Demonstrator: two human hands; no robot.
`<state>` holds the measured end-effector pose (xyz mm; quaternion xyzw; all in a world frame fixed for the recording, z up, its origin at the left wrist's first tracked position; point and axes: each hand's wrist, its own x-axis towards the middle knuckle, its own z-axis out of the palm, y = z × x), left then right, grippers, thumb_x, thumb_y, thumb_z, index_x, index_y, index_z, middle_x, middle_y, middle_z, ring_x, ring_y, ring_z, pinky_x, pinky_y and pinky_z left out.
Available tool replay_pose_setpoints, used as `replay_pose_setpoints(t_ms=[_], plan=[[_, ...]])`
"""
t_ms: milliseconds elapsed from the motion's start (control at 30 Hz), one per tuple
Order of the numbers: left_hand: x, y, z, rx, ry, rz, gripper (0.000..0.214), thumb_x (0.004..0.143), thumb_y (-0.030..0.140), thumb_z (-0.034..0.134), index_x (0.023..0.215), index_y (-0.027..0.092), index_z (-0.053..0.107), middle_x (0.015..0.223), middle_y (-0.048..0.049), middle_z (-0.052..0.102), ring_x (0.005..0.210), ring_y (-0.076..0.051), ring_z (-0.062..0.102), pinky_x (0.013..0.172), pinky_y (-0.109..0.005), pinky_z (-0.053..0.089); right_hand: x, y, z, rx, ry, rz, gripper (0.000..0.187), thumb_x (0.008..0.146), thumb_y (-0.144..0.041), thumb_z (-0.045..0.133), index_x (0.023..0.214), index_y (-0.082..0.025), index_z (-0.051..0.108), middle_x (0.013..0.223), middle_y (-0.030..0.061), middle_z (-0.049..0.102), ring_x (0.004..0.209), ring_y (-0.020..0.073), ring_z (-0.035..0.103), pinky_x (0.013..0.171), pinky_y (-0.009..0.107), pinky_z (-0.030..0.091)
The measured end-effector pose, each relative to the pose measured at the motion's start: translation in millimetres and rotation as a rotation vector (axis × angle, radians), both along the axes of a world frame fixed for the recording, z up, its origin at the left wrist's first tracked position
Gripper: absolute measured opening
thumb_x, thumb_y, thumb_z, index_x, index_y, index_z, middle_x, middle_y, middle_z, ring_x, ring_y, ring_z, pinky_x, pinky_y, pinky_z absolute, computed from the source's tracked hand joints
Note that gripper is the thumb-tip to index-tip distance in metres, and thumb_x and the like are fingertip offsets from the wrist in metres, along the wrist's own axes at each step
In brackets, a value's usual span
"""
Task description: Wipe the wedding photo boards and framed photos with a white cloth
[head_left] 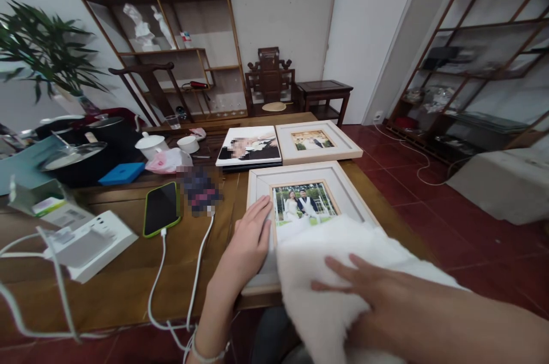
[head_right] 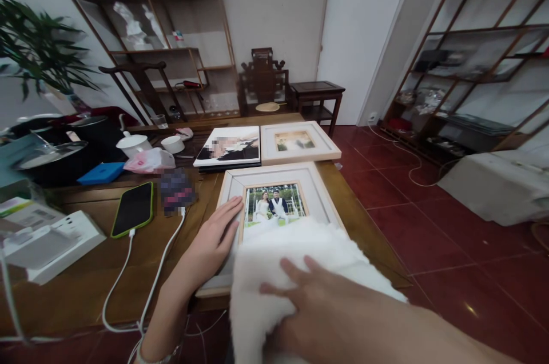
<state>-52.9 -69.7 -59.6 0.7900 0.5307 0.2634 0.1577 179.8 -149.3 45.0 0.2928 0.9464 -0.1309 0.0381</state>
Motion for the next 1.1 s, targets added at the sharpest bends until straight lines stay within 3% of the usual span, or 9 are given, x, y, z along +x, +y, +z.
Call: replay_pose_setpoints(t_ms=[67, 200, 367, 500, 633, 733, 900, 1033, 1100], plan=[[-0.1, 0.4, -0.5, 0.0, -0.003, 0.0, 0.043, 0.093, 0.024, 0.036, 0.132, 0.011, 0.049, 0.143, -0.0125, 0.045, 0.134, -0.022, 0.038, 0.112, -0.047, 0.03, -3.4, 2.9, 0.1, -0.057, 0.013, 0.019, 0.047, 0.07, 0.0, 0.052, 0.102, -0.03, 0.068, 0.13, -0.0018, 0.058, 0.123, 0.0246, 0.049, 0.103, 0.039, 0.041], [0.0, 0.0, -0.5, 0.007, 0.005, 0.001, 0.043, 0.093, 0.023, 0.035, 0.132, 0.012, 0.049, 0.143, -0.012, 0.044, 0.134, -0.022, 0.038, 0.112, -0.046, 0.03, -3.7, 36.0, -24.8, -0.056, 0.041, -0.167, 0.059, 0.065, 0.005, 0.041, 0.114, -0.02, 0.062, 0.129, 0.0091, 0.058, 0.132, 0.0256, 0.038, 0.107, 0.044, 0.033], [-0.3, -1.3, 1.0, -0.008, 0.015, -0.018, 0.043, 0.093, 0.023, 0.035, 0.132, 0.012, 0.049, 0.144, -0.0121, 0.043, 0.135, -0.022, 0.036, 0.111, -0.046, 0.031, -2.8, 95.1, -53.5, 0.193, 0.039, -0.317, 0.067, 0.064, 0.009, 0.038, 0.124, -0.016, 0.056, 0.144, 0.0141, 0.04, 0.137, 0.0332, 0.024, 0.107, 0.053, 0.027], [-0.4, -1.2, 1.8, -0.008, 0.009, -0.008, 0.042, 0.093, 0.023, 0.035, 0.131, 0.013, 0.05, 0.144, -0.012, 0.044, 0.135, -0.022, 0.037, 0.111, -0.045, 0.031, -7.0, 135.2, -56.5, 0.398, -0.006, -0.331, 0.068, 0.064, 0.01, 0.037, 0.124, -0.015, 0.056, 0.147, 0.0124, 0.037, 0.137, 0.0352, 0.023, 0.104, 0.056, 0.028], [-0.3, -1.1, 1.6, -0.013, 0.005, 0.001, 0.043, 0.093, 0.023, 0.036, 0.131, 0.011, 0.05, 0.143, -0.013, 0.045, 0.134, -0.022, 0.037, 0.111, -0.045, 0.031, -13.6, 151.4, -56.8, 0.435, -0.072, -0.334, 0.067, 0.065, 0.011, 0.037, 0.124, -0.016, 0.056, 0.148, 0.0106, 0.036, 0.136, 0.0359, 0.025, 0.101, 0.058, 0.029], [-0.1, -1.0, -0.5, 0.007, -0.005, 0.002, 0.042, 0.092, 0.022, 0.036, 0.132, 0.012, 0.049, 0.143, -0.012, 0.045, 0.134, -0.021, 0.038, 0.111, -0.045, 0.031, -19.1, 134.8, -55.2, 0.362, -0.087, -0.273, 0.068, 0.065, 0.011, 0.038, 0.126, -0.016, 0.055, 0.148, 0.0124, 0.034, 0.136, 0.0366, 0.024, 0.1, 0.061, 0.03], [-0.6, -0.6, -4.8, 0.033, -0.017, 0.004, 0.041, 0.092, 0.022, 0.037, 0.13, 0.012, 0.051, 0.142, -0.0128, 0.046, 0.134, -0.022, 0.039, 0.111, -0.046, 0.032, -22.4, 69.9, -43.2, 0.135, -0.052, -0.128, 0.055, 0.07, 0.003, 0.046, 0.121, -0.015, 0.058, 0.144, 0.0157, 0.04, 0.135, 0.036, 0.028, 0.101, 0.06, 0.032], [-0.5, -0.2, -4.6, 0.033, -0.014, 0.011, 0.041, 0.092, 0.022, 0.037, 0.128, 0.011, 0.052, 0.141, -0.0133, 0.047, 0.133, -0.022, 0.04, 0.111, -0.047, 0.031, -21.2, 21.6, -26.5, -0.057, -0.135, -0.031, 0.051, 0.067, -0.006, 0.059, 0.115, -0.022, 0.063, 0.143, 0.011, 0.043, 0.128, 0.0412, 0.037, 0.096, 0.061, 0.039], [-0.1, -0.2, -3.5, 0.03, -0.013, 0.013, 0.041, 0.092, 0.023, 0.036, 0.129, 0.012, 0.052, 0.141, -0.0128, 0.047, 0.133, -0.022, 0.039, 0.111, -0.047, 0.031, -20.0, 6.5, -17.4, -0.029, -0.142, -0.012, 0.047, 0.067, -0.005, 0.058, 0.109, -0.024, 0.066, 0.143, 0.0071, 0.044, 0.126, 0.0405, 0.04, 0.096, 0.058, 0.042]])
